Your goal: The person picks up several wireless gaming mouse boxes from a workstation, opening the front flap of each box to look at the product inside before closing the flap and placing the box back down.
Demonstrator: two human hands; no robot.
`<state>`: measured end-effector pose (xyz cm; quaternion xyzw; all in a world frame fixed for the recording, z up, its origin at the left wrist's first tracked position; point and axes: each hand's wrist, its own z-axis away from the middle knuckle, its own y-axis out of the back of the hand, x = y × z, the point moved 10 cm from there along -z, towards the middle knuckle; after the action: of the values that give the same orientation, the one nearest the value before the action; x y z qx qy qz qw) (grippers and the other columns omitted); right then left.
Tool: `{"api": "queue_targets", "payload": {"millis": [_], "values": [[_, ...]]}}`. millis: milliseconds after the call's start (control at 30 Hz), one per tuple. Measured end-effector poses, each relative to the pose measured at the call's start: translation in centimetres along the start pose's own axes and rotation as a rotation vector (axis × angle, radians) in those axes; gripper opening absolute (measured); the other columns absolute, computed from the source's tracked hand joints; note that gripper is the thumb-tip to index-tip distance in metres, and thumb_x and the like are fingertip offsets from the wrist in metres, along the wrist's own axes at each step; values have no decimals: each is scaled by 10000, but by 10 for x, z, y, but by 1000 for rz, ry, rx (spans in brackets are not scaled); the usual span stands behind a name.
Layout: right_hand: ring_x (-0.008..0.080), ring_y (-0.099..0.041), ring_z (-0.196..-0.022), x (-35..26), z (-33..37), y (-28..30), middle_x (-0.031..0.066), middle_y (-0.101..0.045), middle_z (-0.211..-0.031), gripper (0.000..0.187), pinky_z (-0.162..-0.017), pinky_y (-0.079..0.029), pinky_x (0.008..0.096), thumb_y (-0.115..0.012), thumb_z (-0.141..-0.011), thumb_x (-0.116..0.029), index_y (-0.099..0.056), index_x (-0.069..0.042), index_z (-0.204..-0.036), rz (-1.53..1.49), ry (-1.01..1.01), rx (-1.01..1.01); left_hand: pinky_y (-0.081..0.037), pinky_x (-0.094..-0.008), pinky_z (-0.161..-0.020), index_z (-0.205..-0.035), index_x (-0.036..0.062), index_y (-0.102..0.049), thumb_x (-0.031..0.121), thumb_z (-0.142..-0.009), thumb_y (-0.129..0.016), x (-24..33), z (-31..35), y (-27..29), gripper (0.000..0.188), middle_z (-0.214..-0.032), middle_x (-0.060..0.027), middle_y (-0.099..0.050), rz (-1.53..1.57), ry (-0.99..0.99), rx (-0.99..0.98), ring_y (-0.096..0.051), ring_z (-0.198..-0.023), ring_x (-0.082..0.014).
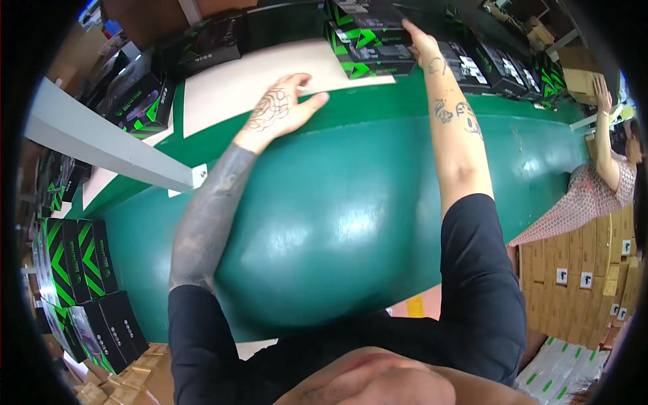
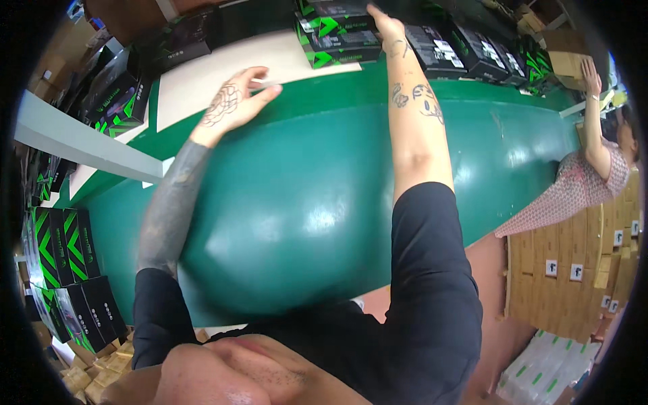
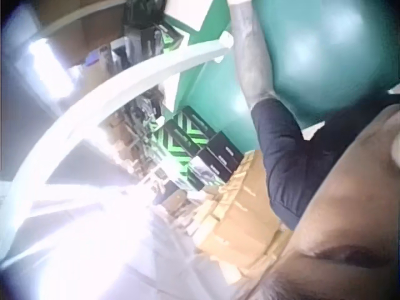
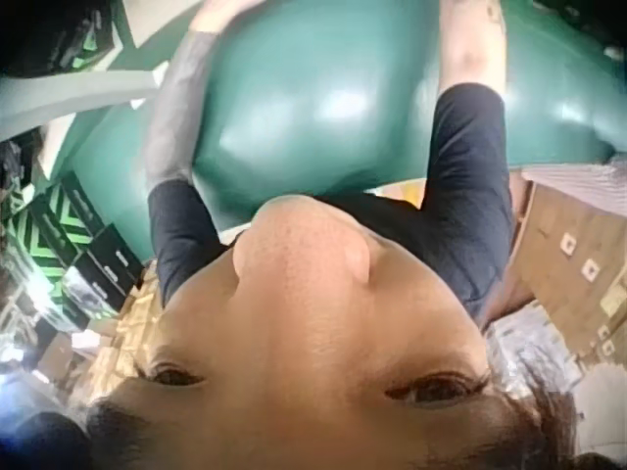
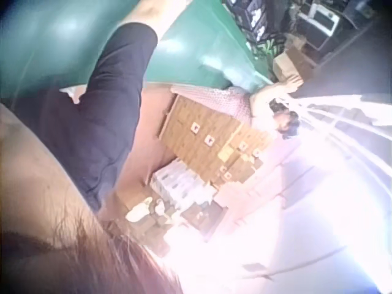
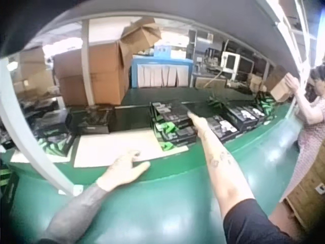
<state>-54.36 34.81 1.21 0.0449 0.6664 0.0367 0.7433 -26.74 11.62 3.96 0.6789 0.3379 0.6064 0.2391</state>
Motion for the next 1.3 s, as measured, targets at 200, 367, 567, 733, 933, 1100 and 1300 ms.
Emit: {"api": "queue_targets", "payload": {"millis": [200,367,567,733,933,1100,1300], "values": [[132,-569,-740,-25,33,2,26,-530,-777,677,-668,-459,264,-784,-672,-197,-471,70,-1210,-152,141,-119,-474,-323,-855,-1232,-4,-464,546,-866,-489,-15,-7,-43,661,-1178,-175,-547,789,173,-174,-596,-989,-261],[219,-433,-1194,-43,174,-10,119,-433,-1306,758,-952,-416,343,-730,-693,-21,-359,-41,-1354,62,617,-466,-438,-458,-932,-1357,-71,-179,721,-824,-278,-3,7,-67,959,-1271,-322,-400,1722,274,-445,-463,-1170,-390],[190,-336,-1278,23,239,-35,74,-339,-1400,493,-1008,-342,334,-540,-886,-69,-379,-99,-1351,-136,266,-619,-409,-393,-959,-1319,38,-389,595,-816,-522,-32,41,-44,762,-1310,-156,-450,1762,377,-307,-469,-1173,-243],[232,-288,-1299,22,298,-61,111,-253,-1432,685,-1019,-346,375,-664,-820,-137,-290,-93,-1392,-73,490,-640,-367,-265,-967,-1437,102,-177,140,-773,-604,1,92,11,790,-1328,-111,-403,1228,59,-290,-440,-1170,-195],[232,-438,-1182,49,337,-104,140,-394,-1333,830,-960,-397,376,-648,-823,-172,-92,-172,-1439,-680,-247,-822,-358,-365,-985,-1432,124,-204,26,-586,-505,5,126,67,903,-1361,-178,-338,1064,-311,15,-335,-1259,-274],[201,-446,-1172,28,355,-101,146,-325,-1386,839,-966,-379,344,-559,-880,-201,58,-169,-1448,-418,139,-846,-346,-400,-994,-1188,85,-543,176,-752,-606,49,127,92,450,-1252,-147,-485,-158,-443,505,-415,-1203,-314],[241,-62,-1381,31,355,-96,85,2,-1510,921,-1099,-151,407,-273,-827,-711,125,-139,-1429,-525,79,-937,-381,-380,-941,-1079,53,-596,289,-846,-603,46,123,92,331,-1037,-96,-605,223,-538,464,-523,-1035,-253]]}}
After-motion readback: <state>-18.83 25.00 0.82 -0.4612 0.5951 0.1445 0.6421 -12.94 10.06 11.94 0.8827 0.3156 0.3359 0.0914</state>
